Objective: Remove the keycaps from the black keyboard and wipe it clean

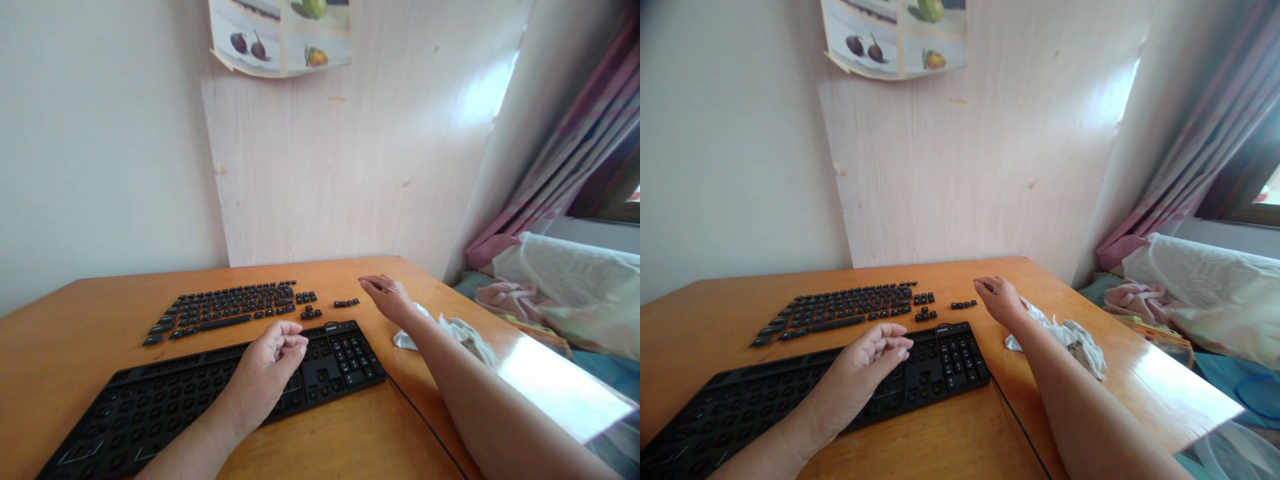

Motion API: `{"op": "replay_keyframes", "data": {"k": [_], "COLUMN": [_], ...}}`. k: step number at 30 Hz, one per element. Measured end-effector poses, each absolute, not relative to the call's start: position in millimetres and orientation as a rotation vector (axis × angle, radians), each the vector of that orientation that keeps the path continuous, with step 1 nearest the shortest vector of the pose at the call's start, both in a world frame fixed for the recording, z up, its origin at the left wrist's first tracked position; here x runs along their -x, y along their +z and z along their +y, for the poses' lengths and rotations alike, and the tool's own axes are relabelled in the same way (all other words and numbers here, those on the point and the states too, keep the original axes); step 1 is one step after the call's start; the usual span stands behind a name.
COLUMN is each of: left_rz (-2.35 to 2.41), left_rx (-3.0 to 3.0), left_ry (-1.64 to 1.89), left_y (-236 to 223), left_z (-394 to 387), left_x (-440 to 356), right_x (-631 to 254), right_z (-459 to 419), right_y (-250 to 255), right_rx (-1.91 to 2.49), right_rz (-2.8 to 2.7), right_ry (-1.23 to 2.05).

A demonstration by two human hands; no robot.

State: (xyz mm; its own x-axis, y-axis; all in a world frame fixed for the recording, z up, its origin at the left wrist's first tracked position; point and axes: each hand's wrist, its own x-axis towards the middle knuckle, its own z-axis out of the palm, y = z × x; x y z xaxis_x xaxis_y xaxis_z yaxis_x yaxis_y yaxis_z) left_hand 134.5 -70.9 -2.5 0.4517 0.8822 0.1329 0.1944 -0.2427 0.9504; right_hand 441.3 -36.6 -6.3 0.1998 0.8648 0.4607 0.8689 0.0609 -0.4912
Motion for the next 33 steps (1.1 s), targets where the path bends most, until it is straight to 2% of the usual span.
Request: {"op": "replay_keyframes", "data": {"k": [3, 7, 9, 12, 20, 33], "left_rz": [0.961, 1.098, 1.201, 1.309, 1.352, 1.427], "left_rx": [-1.847, -2.054, -2.17, -2.361, -2.566, -2.564], "left_ry": [0.936, 0.98, 0.949, 0.828, 0.623, 0.607], "left_y": [-3.3, -7.6, -10.3, -14.1, -15.0, -14.7], "left_z": [-66.7, -57.2, -52.5, -48.0, -50.9, -58.2], "left_x": [-130.9, -123.9, -120.2, -116.2, -116.3, -119.7], "right_x": [-429.3, -408.9, -397.7, -383.7, -377.4, -366.7], "right_z": [-51.7, -76.4, -88.0, -100.4, -98.0, -101.4], "right_y": [4.9, 19.5, 29.0, 41.5, 29.9, 25.4], "right_rx": [1.695, 1.635, 1.612, 1.536, 1.538, 1.584], "right_rz": [-1.658, -1.608, -1.671, -1.797, -1.846, -1.838], "right_ry": [0.097, 0.45, 0.671, 0.831, 0.908, 0.905]}}
